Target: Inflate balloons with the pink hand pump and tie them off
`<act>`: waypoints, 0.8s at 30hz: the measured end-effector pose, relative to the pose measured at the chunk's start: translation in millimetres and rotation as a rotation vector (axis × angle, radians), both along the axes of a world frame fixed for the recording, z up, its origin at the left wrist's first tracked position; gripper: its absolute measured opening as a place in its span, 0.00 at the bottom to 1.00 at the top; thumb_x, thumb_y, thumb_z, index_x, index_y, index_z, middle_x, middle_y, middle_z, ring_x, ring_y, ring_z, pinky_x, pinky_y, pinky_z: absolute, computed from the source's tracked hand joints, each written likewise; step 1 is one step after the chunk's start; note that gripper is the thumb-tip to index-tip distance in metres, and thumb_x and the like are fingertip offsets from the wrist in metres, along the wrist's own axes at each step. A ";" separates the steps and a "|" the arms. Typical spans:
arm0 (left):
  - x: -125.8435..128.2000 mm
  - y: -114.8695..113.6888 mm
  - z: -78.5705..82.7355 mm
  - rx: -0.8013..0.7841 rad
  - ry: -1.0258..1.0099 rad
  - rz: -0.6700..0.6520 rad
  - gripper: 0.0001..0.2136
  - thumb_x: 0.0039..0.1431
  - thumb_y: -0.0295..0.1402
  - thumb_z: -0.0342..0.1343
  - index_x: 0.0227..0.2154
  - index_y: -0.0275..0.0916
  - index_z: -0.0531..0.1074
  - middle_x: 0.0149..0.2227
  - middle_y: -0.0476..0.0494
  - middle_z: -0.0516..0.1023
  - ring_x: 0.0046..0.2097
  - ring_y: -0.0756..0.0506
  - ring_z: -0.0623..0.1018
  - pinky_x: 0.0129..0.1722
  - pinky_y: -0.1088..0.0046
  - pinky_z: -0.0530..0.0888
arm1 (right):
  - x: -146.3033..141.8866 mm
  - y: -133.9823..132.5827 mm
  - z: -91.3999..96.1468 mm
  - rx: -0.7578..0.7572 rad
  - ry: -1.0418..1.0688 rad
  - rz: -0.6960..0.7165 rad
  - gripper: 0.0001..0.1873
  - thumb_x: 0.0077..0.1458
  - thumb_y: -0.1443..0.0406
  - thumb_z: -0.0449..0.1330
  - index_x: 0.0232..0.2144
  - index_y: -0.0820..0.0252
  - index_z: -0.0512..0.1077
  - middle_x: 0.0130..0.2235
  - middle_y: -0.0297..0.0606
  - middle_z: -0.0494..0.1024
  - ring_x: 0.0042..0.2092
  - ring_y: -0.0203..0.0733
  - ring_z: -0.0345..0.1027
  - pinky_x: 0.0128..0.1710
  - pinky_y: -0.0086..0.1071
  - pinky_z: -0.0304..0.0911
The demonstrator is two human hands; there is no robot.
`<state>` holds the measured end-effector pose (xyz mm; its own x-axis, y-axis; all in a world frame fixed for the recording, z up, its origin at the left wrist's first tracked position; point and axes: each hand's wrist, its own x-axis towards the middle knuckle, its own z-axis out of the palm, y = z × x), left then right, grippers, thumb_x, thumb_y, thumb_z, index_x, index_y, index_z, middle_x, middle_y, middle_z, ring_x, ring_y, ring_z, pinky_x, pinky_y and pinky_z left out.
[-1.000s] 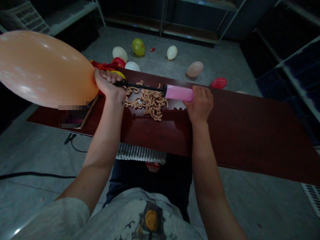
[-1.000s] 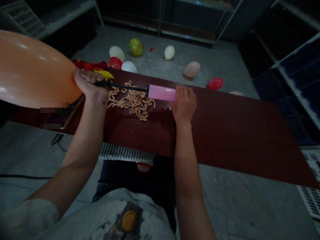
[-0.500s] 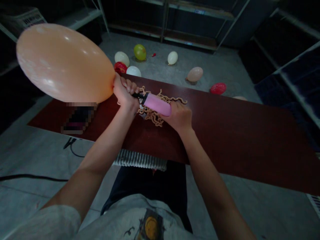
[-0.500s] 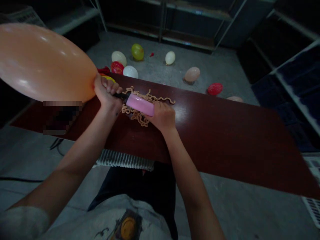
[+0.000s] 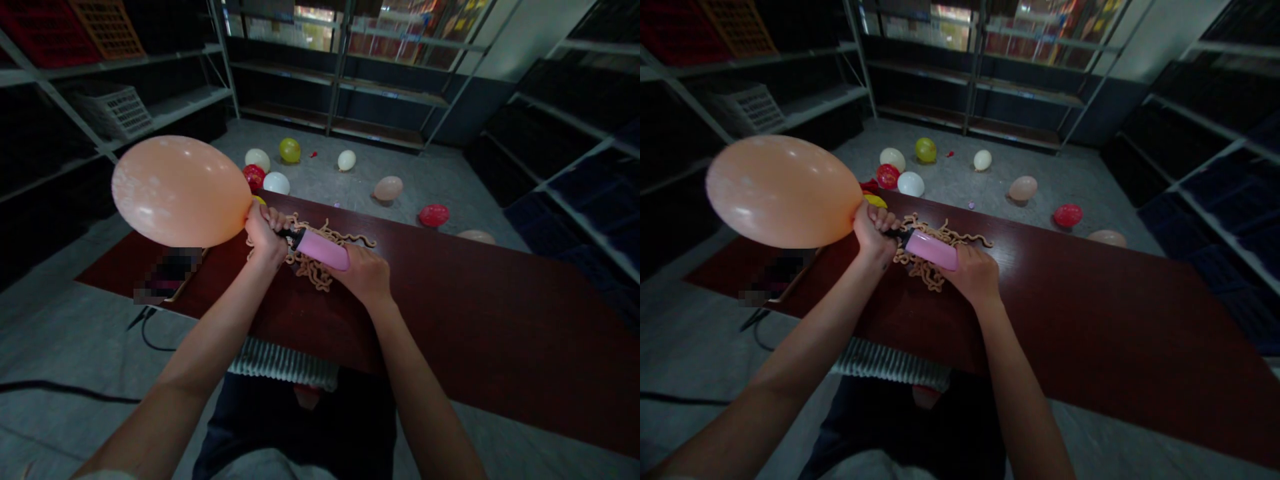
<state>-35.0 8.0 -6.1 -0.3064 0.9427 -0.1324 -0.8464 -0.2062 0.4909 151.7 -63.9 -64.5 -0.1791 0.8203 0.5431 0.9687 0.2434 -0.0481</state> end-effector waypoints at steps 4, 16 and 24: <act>-5.5 3.9 0.0 -0.002 -0.030 0.023 0.23 0.71 0.29 0.43 0.18 0.39 0.49 0.13 0.56 0.47 0.13 0.55 0.51 0.16 0.78 0.54 | 7.6 0.7 1.6 0.014 -0.026 0.003 0.25 0.55 0.45 0.61 0.38 0.61 0.75 0.36 0.43 0.82 0.35 0.46 0.75 0.32 0.34 0.56; -42.0 13.5 13.4 0.008 -0.164 0.120 0.21 0.71 0.25 0.38 0.18 0.39 0.47 0.13 0.56 0.47 0.13 0.55 0.51 0.16 0.78 0.54 | 63.4 -10.0 17.4 0.105 -0.210 -0.123 0.22 0.61 0.51 0.55 0.48 0.61 0.72 0.43 0.47 0.80 0.43 0.51 0.68 0.38 0.39 0.56; -57.1 31.2 -11.6 0.134 -0.068 0.130 0.22 0.71 0.29 0.44 0.18 0.39 0.49 0.15 0.55 0.48 0.14 0.53 0.53 0.18 0.74 0.55 | 64.1 -5.7 8.2 0.106 -0.105 -0.175 0.23 0.60 0.53 0.58 0.50 0.63 0.70 0.46 0.50 0.78 0.46 0.54 0.67 0.40 0.40 0.60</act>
<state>-92.1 39.1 -17.7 -0.4213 0.9063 -0.0330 -0.8385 -0.3754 0.3949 215.8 -69.7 -56.4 -0.0992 0.7830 0.6140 0.9950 0.0693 0.0725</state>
